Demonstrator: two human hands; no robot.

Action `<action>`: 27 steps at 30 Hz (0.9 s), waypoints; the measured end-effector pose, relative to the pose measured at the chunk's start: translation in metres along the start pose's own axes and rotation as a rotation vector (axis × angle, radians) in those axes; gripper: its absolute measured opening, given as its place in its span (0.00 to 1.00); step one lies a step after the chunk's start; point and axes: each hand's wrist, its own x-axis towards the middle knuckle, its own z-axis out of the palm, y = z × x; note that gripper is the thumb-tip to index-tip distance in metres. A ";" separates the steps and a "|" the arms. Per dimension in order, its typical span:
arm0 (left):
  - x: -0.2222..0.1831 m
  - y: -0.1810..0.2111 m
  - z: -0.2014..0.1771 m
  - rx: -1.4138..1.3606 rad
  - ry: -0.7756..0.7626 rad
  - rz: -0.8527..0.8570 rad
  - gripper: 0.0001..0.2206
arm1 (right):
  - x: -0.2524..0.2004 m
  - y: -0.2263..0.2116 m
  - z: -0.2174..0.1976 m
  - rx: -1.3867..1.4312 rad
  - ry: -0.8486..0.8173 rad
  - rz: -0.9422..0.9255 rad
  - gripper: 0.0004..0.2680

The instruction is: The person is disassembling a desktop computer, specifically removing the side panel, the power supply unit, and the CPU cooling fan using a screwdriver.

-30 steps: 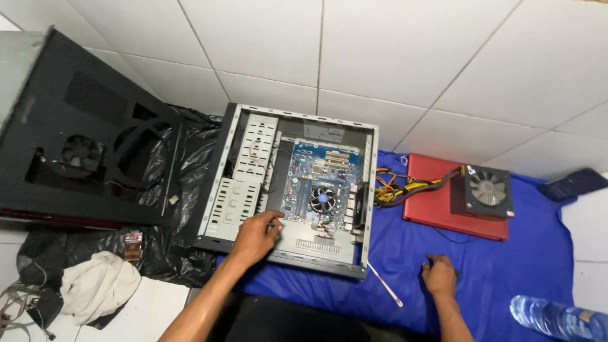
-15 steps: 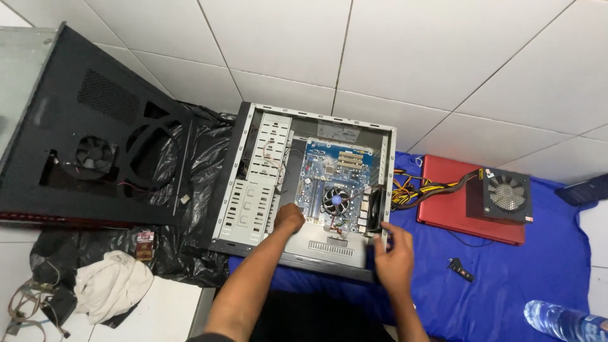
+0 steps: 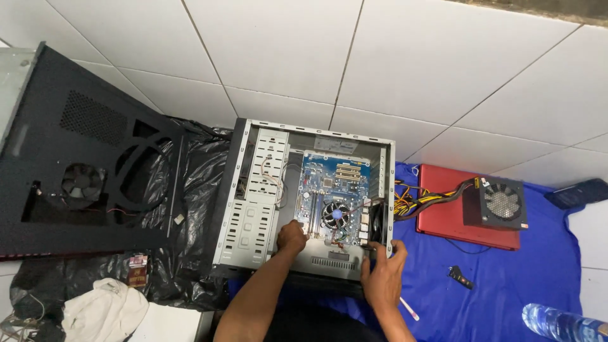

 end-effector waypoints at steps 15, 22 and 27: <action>0.009 0.002 0.009 0.061 -0.043 0.058 0.28 | -0.002 0.009 0.008 0.028 0.050 0.022 0.12; -0.010 0.033 -0.039 -0.003 0.164 0.259 0.05 | -0.003 0.015 0.012 0.041 0.069 0.038 0.12; 0.041 0.079 -0.052 -0.174 0.130 0.321 0.05 | -0.001 0.003 0.002 0.037 0.060 0.056 0.11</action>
